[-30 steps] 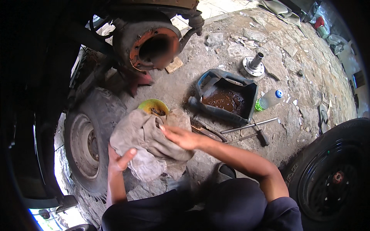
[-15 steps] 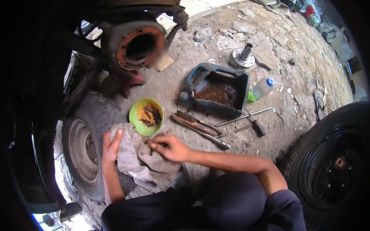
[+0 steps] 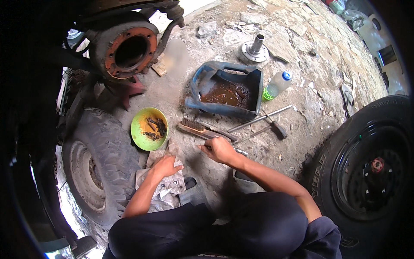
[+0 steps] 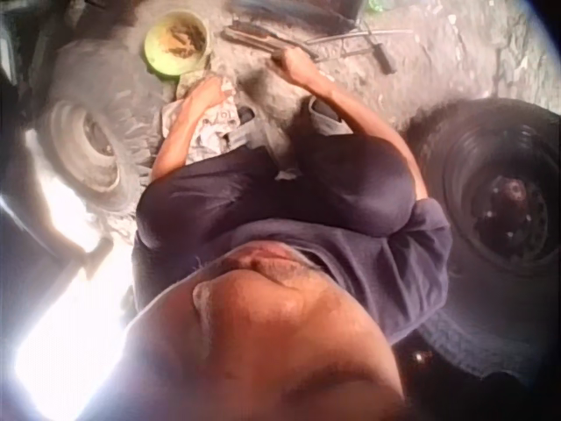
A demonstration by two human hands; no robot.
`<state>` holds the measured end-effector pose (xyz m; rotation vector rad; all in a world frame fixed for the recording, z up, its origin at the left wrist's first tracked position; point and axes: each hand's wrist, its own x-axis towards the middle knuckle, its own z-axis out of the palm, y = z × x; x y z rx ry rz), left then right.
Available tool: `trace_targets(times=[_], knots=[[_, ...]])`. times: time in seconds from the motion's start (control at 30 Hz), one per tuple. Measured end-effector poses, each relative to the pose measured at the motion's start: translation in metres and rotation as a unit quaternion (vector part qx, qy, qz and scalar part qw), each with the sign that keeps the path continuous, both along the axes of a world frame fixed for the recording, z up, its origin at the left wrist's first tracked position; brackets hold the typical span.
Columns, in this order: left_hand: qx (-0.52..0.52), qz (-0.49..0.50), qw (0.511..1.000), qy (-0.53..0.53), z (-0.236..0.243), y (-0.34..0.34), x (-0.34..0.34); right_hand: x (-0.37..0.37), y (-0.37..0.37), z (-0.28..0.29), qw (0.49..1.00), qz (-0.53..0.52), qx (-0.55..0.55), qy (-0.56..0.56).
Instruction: The person wipes a wheel hub using a cloth, then places a brake shoe onto the brake assembly and uses a screwdriver to attach a spring and a metal clip.
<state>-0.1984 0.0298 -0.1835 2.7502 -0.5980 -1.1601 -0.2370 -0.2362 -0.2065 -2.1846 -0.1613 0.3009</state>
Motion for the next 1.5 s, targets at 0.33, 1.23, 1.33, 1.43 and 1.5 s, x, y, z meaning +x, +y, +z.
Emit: trace_targets(times=[0.33,1.23,1.33,1.43,1.5], knots=[[-0.205,0.099,0.964,-0.139,0.042,-0.045,0.047,0.003,-0.048,-0.018,0.984,-0.038,-0.139,-0.102],[-0.359,-0.105,0.864,-0.336,0.244,-0.082,0.088,0.111,-0.067,0.115,0.98,0.101,-0.048,-0.162],[-0.456,-0.022,0.822,-0.34,0.292,-0.091,0.107,0.178,-0.084,0.2,0.971,-0.011,-0.008,-0.238],[-0.568,0.207,0.742,-0.289,0.326,-0.094,0.143,0.248,-0.095,0.292,0.967,-0.147,0.05,-0.204],[-0.556,0.269,0.692,-0.374,0.351,-0.095,0.175,0.296,-0.109,0.311,0.94,-0.24,0.093,-0.224]])
